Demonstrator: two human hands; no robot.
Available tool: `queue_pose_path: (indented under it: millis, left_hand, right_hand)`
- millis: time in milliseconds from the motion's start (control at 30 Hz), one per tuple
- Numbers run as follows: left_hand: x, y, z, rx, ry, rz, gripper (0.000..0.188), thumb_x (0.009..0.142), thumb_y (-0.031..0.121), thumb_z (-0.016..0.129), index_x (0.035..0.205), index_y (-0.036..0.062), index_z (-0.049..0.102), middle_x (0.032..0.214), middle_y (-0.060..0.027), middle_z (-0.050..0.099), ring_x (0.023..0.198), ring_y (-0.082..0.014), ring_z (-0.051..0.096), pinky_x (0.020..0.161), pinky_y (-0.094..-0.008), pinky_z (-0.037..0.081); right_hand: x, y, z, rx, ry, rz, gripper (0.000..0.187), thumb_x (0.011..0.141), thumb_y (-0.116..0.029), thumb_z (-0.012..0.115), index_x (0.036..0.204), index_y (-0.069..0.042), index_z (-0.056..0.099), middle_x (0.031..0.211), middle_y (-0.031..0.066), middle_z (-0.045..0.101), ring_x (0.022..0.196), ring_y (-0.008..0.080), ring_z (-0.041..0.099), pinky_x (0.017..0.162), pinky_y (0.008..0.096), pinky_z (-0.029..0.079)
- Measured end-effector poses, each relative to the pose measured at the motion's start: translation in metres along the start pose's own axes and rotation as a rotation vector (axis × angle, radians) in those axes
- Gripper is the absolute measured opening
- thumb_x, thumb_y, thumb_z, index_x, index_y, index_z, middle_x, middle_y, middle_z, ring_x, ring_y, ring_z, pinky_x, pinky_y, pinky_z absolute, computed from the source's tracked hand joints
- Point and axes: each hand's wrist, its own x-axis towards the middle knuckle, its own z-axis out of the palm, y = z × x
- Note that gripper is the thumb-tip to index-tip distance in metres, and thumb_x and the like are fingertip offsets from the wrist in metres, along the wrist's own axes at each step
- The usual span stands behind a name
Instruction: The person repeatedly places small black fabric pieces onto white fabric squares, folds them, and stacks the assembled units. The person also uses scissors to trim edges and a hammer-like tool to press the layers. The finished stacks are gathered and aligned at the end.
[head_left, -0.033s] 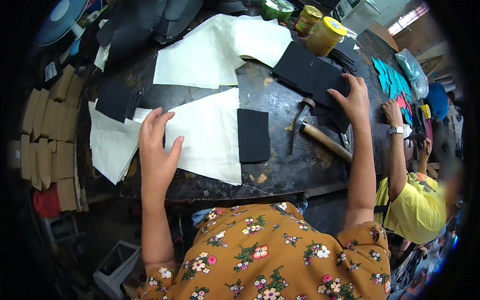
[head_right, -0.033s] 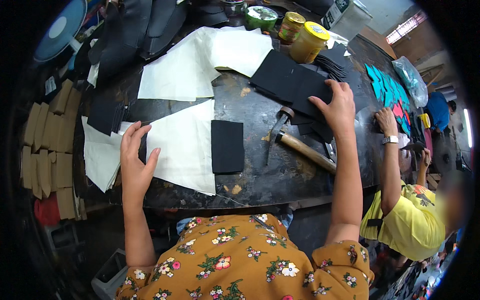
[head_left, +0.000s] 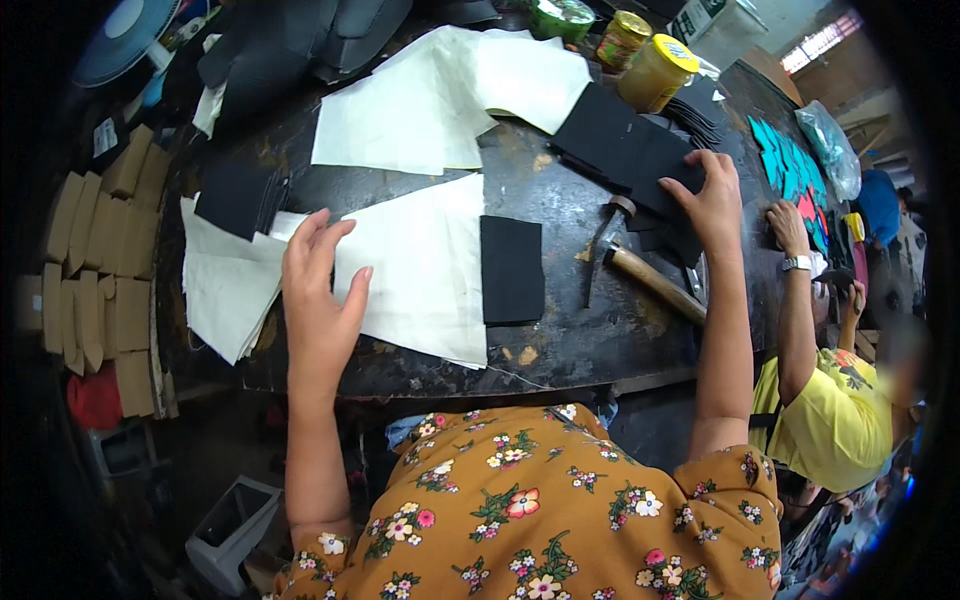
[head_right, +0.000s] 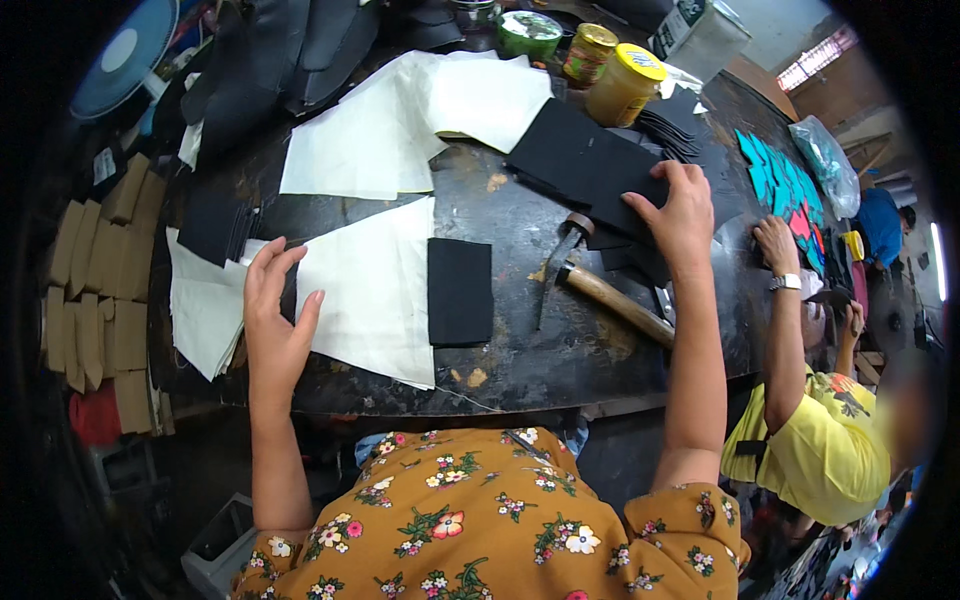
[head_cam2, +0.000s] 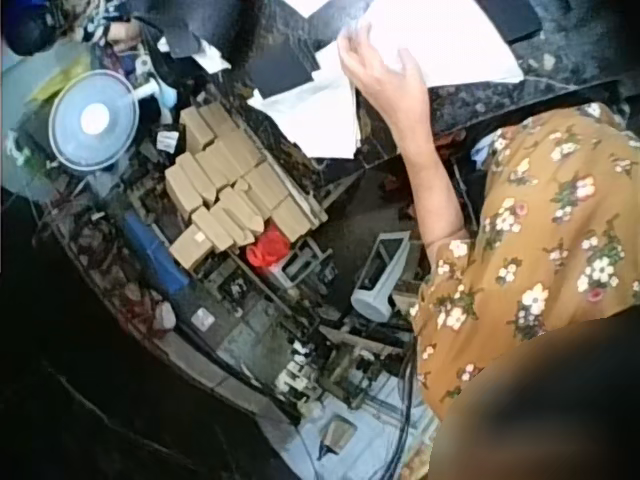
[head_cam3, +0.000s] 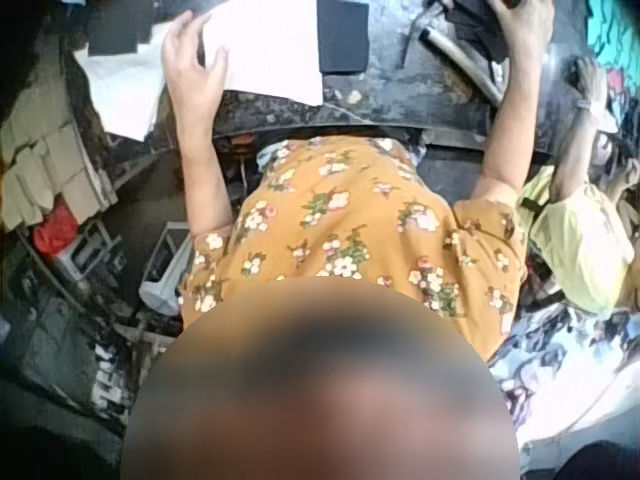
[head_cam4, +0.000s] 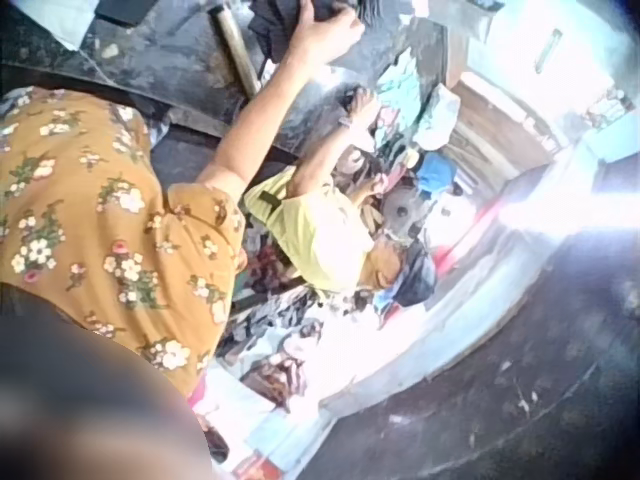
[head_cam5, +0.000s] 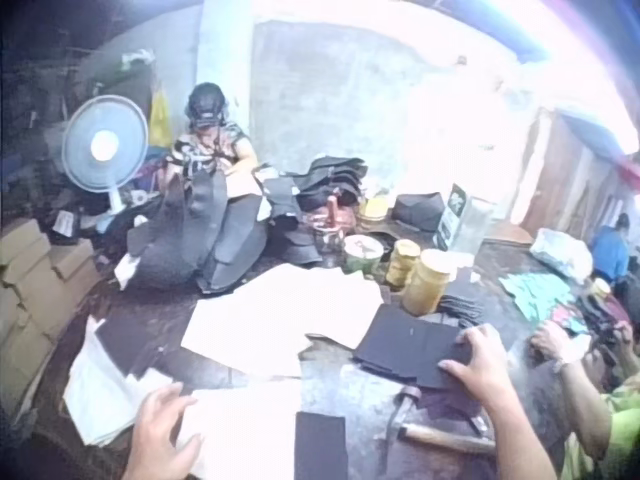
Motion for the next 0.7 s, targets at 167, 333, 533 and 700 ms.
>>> queue_pose_path:
  millis: [167,333,533,700]
  left_hand:
    - [0.006,0.006,0.016,-0.035,0.015,0.165,0.041,0.09,0.005,0.076,0.131,0.0055,0.07,0.145,-0.0168,0.061,0.133,-0.038,0.058,0.114,-0.0478,0.045]
    - [0.011,0.015,0.038,-0.119,-0.043,0.237,0.04,0.09,0.006,0.077,0.13,0.0058,0.071,0.144,-0.0155,0.062,0.132,-0.0364,0.058,0.112,-0.0474,0.045]
    - [0.01,0.019,0.061,-0.146,-0.133,0.288,0.045,0.09,0.015,0.079,0.134,0.0089,0.072,0.15,-0.0139,0.059,0.141,-0.0361,0.051,0.12,-0.0515,0.037]
    - [0.004,0.016,0.076,-0.032,-0.242,0.332,0.055,0.094,0.032,0.077,0.145,0.0131,0.067,0.162,-0.0157,0.05,0.156,-0.0403,0.037,0.129,-0.061,0.022]
  right_hand:
    - [0.005,-0.002,0.012,0.127,0.087,0.048,0.068,0.075,-0.028,0.097,0.132,-0.008,0.064,0.118,0.017,0.066,0.108,0.0369,0.066,0.095,0.0457,0.056]
    - [0.009,0.006,0.008,-0.011,0.049,-0.021,0.046,0.082,-0.024,0.092,0.115,-0.005,0.066,0.115,0.0145,0.066,0.103,0.034,0.067,0.092,0.0443,0.055]
    - [0.01,0.011,0.026,0.503,-0.114,0.115,0.02,0.095,-0.008,0.076,0.103,-0.003,0.059,0.094,0.0045,0.064,0.085,0.0204,0.066,0.081,0.0314,0.053]
    - [0.008,0.005,0.017,1.492,-0.171,0.521,0.017,0.102,-0.006,0.064,0.117,-0.003,0.057,0.103,0.0074,0.068,0.098,0.0227,0.073,0.091,0.0321,0.06]
